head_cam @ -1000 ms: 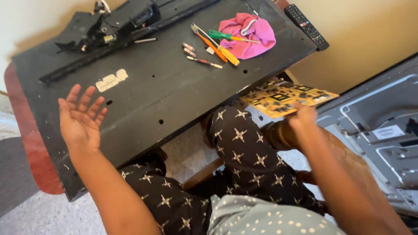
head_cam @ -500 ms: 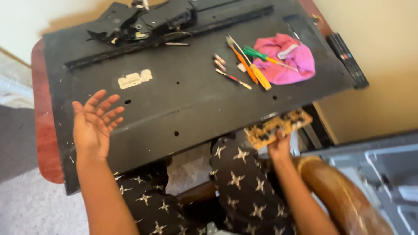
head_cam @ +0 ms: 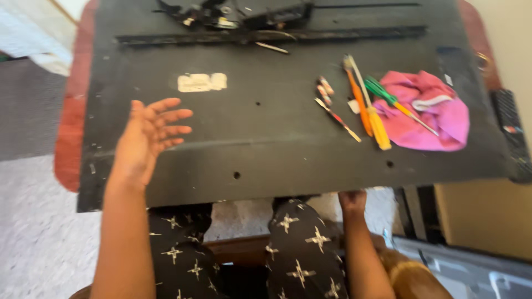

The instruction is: The person cleans a circuit board and a black plastic housing using a toothbrush and a pink cloth. They brush the components on the board and wipe the housing, then place the items on the table.

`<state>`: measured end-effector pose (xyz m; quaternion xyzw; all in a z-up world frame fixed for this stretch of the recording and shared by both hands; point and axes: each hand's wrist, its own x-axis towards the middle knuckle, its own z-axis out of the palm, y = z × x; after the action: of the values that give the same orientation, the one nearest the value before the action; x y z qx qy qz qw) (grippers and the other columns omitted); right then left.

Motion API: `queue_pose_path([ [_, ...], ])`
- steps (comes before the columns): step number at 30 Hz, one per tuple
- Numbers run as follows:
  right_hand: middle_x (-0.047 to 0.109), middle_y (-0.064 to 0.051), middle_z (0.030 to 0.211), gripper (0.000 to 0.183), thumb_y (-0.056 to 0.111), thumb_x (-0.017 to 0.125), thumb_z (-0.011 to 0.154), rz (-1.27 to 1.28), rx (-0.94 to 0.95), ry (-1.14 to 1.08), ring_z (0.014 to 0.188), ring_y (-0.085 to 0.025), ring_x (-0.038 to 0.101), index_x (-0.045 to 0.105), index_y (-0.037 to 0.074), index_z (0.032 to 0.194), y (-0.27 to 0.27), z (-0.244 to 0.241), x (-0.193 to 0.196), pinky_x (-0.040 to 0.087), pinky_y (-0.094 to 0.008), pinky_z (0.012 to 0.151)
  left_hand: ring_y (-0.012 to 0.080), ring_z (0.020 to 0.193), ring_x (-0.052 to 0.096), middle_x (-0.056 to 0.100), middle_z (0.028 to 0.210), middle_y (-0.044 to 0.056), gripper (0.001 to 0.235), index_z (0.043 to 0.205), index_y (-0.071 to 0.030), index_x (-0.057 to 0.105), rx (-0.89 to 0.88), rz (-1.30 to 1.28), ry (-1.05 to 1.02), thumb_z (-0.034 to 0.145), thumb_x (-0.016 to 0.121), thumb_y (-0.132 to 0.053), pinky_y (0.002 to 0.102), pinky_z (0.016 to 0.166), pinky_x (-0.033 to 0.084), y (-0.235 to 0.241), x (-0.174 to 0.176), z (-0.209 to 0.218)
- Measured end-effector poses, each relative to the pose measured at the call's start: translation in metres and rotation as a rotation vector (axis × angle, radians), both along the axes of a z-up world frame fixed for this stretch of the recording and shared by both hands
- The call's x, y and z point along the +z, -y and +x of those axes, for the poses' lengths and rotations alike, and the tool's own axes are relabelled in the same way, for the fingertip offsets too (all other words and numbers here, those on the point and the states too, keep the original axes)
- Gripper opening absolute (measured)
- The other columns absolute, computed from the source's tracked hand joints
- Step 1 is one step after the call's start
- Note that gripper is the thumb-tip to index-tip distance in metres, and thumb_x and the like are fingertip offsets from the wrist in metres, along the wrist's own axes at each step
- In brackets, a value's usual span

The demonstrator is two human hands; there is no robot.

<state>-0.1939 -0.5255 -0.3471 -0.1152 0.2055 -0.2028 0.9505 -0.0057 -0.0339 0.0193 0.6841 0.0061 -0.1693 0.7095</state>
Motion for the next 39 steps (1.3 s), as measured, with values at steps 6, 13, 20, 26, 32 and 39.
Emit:
queue_pose_path([
  [6, 0.062, -0.009, 0.136, 0.039, 0.012, 0.055, 0.101, -0.116, 0.137, -0.048, 0.124, -0.027, 0.060, 0.056, 0.013, 0.140, -0.018, 0.110, -0.011, 0.047, -0.047, 0.109, 0.0187, 0.099, 0.067, 0.073, 0.123, 0.010, 0.071, 0.135, -0.010, 0.061, -0.014, -0.005, -0.033, 0.104, 0.018, -0.057, 0.036, 0.092, 0.050, 0.010, 0.004, 0.003],
  [13, 0.063, -0.012, 0.132, 0.039, 0.014, 0.058, 0.098, -0.123, 0.210, -0.094, 0.120, -0.029, 0.062, 0.057, 0.011, 0.137, -0.047, 0.150, -0.032, 0.049, -0.048, 0.105, 0.0173, 0.097, 0.068, 0.075, 0.121, 0.007, 0.070, 0.132, -0.011, 0.064, -0.061, 0.015, -0.071, 0.103, 0.019, -0.056, 0.034, 0.090, 0.051, 0.023, 0.004, 0.006],
  [20, 0.065, -0.014, 0.128, 0.040, 0.015, 0.061, 0.096, -0.221, 0.245, -0.181, 0.116, -0.031, 0.063, 0.059, 0.009, 0.135, -0.018, 0.160, -0.010, 0.050, -0.048, 0.101, 0.0155, 0.097, 0.068, 0.075, 0.120, 0.005, 0.066, 0.132, -0.013, 0.065, -0.095, 0.044, -0.050, 0.103, 0.024, -0.055, 0.032, 0.089, 0.051, 0.029, -0.001, 0.005],
  [26, 0.066, -0.016, 0.125, 0.041, 0.016, 0.063, 0.093, -0.478, 0.417, -0.363, 0.113, -0.033, 0.064, 0.061, 0.007, 0.134, -0.029, 0.169, 0.039, 0.051, -0.049, 0.098, 0.0136, 0.094, 0.067, 0.075, 0.120, 0.002, 0.062, 0.133, -0.015, 0.065, -0.107, 0.040, -0.022, 0.102, 0.029, -0.055, 0.031, 0.086, 0.049, 0.033, -0.019, 0.011],
  [32, 0.067, -0.018, 0.121, 0.042, 0.017, 0.066, 0.091, -1.132, 0.676, -0.578, 0.109, -0.035, 0.065, 0.062, 0.005, 0.132, -0.040, 0.168, 0.136, 0.052, -0.049, 0.095, 0.0132, 0.091, 0.066, 0.075, 0.118, 0.001, 0.056, 0.130, -0.015, 0.067, -0.037, -0.054, 0.020, 0.101, 0.034, -0.051, 0.031, 0.082, 0.048, 0.049, -0.027, 0.018],
  [39, 0.068, -0.021, 0.118, 0.044, 0.018, 0.069, 0.089, -1.774, 0.652, -0.556, 0.105, -0.037, 0.067, 0.064, 0.003, 0.130, -0.058, 0.178, 0.268, 0.053, -0.050, 0.091, 0.0110, 0.089, 0.064, 0.074, 0.116, -0.002, 0.049, 0.127, -0.016, 0.067, -0.009, -0.132, 0.009, 0.100, 0.041, -0.047, 0.030, 0.081, 0.047, 0.051, -0.031, 0.008],
])
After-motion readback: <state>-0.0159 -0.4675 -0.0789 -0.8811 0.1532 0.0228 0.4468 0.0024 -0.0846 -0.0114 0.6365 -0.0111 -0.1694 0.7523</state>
